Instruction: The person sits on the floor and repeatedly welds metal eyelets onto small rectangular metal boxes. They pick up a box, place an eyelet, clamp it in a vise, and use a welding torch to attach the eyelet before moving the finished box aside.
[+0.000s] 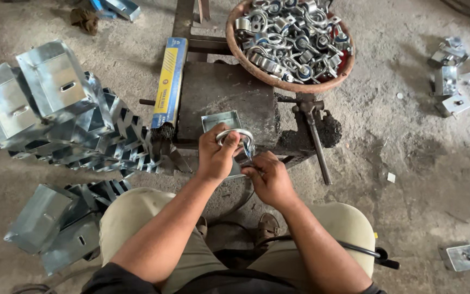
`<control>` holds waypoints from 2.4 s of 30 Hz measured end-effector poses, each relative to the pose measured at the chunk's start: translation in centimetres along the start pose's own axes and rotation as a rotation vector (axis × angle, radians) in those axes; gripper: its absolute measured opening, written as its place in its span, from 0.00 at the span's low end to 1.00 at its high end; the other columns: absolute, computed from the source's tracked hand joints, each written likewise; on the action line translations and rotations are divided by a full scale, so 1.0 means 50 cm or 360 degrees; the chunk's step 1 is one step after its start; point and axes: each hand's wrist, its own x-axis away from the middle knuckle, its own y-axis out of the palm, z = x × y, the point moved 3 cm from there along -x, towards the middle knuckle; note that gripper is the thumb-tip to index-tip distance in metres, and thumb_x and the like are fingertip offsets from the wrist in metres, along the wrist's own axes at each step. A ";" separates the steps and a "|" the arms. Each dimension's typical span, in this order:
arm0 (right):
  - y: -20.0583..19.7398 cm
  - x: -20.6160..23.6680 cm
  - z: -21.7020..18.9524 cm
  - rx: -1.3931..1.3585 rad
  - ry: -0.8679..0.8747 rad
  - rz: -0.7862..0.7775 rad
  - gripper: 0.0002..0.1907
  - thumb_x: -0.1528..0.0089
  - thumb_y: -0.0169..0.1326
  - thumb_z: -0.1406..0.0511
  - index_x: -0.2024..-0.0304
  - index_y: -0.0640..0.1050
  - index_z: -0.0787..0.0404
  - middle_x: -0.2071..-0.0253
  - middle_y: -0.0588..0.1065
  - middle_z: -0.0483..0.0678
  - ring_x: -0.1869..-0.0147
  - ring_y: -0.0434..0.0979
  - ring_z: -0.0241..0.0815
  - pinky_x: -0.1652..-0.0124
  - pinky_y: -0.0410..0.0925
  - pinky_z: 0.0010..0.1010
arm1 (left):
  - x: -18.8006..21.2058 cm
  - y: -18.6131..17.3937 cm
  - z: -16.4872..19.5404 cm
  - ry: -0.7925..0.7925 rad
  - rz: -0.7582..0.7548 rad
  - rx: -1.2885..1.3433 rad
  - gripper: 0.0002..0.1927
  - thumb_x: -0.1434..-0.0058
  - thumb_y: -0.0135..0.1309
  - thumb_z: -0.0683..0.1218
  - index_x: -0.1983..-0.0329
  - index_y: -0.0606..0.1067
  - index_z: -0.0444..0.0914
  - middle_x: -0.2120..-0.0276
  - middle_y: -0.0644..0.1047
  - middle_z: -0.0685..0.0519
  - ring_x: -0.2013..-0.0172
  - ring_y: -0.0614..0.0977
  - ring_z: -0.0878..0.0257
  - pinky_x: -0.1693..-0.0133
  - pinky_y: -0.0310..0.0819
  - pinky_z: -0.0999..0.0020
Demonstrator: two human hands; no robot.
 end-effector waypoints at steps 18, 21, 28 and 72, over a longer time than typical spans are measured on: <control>0.028 0.057 0.075 -0.1581 0.0957 -0.0560 0.19 0.30 0.48 0.57 0.60 0.79 0.67 0.69 0.78 0.48 0.72 0.71 0.35 0.70 0.65 0.27 | -0.002 0.022 0.087 -0.0065 -0.0118 -0.0715 0.25 0.30 0.48 0.63 0.66 0.77 0.38 0.76 0.79 0.56 0.74 0.77 0.70 0.71 0.70 0.71; 0.031 0.060 0.072 -0.1756 0.1120 -0.0502 0.18 0.29 0.47 0.58 0.60 0.78 0.67 0.69 0.79 0.52 0.73 0.71 0.37 0.70 0.64 0.28 | -0.005 0.017 0.094 -0.0121 -0.0216 -0.0704 0.24 0.29 0.47 0.63 0.63 0.77 0.39 0.74 0.79 0.56 0.72 0.79 0.70 0.69 0.71 0.72; -0.004 0.075 0.058 -0.2096 0.1181 -0.0437 0.21 0.28 0.45 0.57 0.66 0.76 0.67 0.76 0.73 0.53 0.76 0.69 0.43 0.73 0.63 0.32 | -0.010 -0.003 0.105 -0.0236 -0.0399 -0.0514 0.26 0.34 0.49 0.62 0.47 0.69 0.36 0.55 0.77 0.46 0.68 0.81 0.67 0.70 0.79 0.72; -0.042 0.128 0.050 -0.0949 0.0646 -0.0520 0.09 0.36 0.55 0.69 0.54 0.79 0.66 0.61 0.84 0.46 0.59 0.82 0.32 0.56 0.76 0.26 | 0.041 0.070 0.022 -0.0498 -0.0560 0.0019 0.13 0.30 0.51 0.53 0.61 0.71 0.39 0.68 0.79 0.58 0.65 0.80 0.71 0.60 0.79 0.71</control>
